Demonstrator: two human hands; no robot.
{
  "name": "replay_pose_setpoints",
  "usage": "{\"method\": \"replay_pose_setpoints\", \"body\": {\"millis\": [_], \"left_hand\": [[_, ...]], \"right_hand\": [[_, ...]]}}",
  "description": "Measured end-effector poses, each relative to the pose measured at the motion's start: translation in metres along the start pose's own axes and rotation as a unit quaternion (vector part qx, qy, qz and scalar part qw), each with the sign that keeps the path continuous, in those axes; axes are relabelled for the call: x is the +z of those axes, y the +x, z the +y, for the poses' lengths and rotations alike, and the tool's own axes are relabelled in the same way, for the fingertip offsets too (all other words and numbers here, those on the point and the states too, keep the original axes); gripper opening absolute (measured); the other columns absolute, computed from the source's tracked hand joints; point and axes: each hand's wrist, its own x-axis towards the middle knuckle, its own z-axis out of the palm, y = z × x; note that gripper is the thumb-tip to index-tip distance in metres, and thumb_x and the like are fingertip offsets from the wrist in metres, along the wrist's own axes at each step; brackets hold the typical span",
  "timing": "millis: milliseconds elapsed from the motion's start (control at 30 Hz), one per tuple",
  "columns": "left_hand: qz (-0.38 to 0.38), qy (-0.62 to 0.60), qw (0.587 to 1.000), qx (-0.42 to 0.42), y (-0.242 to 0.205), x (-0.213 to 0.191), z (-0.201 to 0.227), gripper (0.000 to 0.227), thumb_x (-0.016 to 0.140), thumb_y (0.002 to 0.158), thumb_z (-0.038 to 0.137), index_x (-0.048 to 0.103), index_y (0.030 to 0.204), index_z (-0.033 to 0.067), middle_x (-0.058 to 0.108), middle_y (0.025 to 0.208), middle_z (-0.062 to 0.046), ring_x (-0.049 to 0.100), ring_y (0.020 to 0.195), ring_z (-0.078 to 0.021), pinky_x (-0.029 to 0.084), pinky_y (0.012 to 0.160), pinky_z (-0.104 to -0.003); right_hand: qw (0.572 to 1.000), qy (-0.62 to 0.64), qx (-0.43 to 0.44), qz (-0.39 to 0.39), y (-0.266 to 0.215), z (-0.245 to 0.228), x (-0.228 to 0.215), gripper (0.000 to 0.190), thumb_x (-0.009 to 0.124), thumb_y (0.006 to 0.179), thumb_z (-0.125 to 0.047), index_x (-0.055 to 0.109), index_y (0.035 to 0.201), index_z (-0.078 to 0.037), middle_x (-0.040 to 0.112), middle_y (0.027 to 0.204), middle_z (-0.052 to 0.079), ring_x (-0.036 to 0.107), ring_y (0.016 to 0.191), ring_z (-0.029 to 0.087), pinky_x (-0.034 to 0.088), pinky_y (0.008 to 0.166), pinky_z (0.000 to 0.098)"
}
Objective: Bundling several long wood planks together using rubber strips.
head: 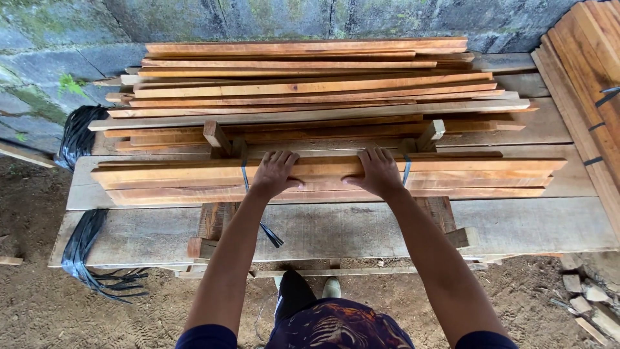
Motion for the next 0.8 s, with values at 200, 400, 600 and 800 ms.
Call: {"method": "replay_pose_setpoints", "body": {"millis": [200, 400, 600, 800], "left_hand": [[0.035, -0.057, 0.992, -0.105, -0.012, 0.030, 0.011, 0.095, 0.071, 0.087, 0.057, 0.034, 0.161, 0.0116, 0.032, 0.168, -0.014, 0.028, 0.155, -0.0299, 0.018, 0.126, -0.055], [-0.160, -0.143, 0.961, -0.174, -0.023, 0.030, 0.015, 0.075, 0.024, 0.106, 0.066, 0.013, 0.168, 0.0250, 0.007, 0.175, -0.005, 0.005, 0.161, -0.0265, 0.001, 0.130, -0.054], [-0.182, -0.131, 0.956, -0.190, -0.015, 0.034, 0.024, 0.075, 0.023, 0.105, 0.066, 0.009, 0.168, 0.0267, 0.003, 0.175, -0.003, 0.001, 0.161, -0.0260, -0.004, 0.130, -0.054], [-0.176, -0.143, 0.966, -0.122, 0.026, 0.042, 0.082, 0.072, 0.042, 0.097, 0.018, 0.020, 0.165, 0.0046, 0.019, 0.171, -0.019, 0.008, 0.160, -0.0334, 0.002, 0.124, -0.064]], "right_hand": [[0.994, 0.055, 0.069, -0.068, -0.008, -0.016, 0.009, 0.100, 0.076, 0.075, -0.067, 0.050, 0.149, -0.006, 0.051, 0.154, 0.019, 0.041, 0.149, 0.035, 0.026, 0.126, 0.0538], [0.943, 0.074, 0.145, -0.289, -0.015, -0.022, 0.017, 0.092, 0.032, 0.101, -0.076, 0.023, 0.165, -0.010, 0.020, 0.173, 0.016, 0.014, 0.161, 0.032, 0.002, 0.131, 0.0547], [0.941, 0.057, 0.163, -0.292, -0.013, -0.030, 0.021, 0.092, 0.036, 0.101, -0.074, 0.022, 0.166, -0.011, 0.020, 0.173, 0.015, 0.015, 0.161, 0.030, 0.003, 0.131, 0.0545], [0.949, 0.096, 0.070, -0.291, 0.008, -0.077, 0.041, 0.083, 0.041, 0.101, -0.052, 0.017, 0.168, -0.010, 0.010, 0.176, 0.012, 0.004, 0.161, 0.037, -0.009, 0.124, 0.0661]]}}
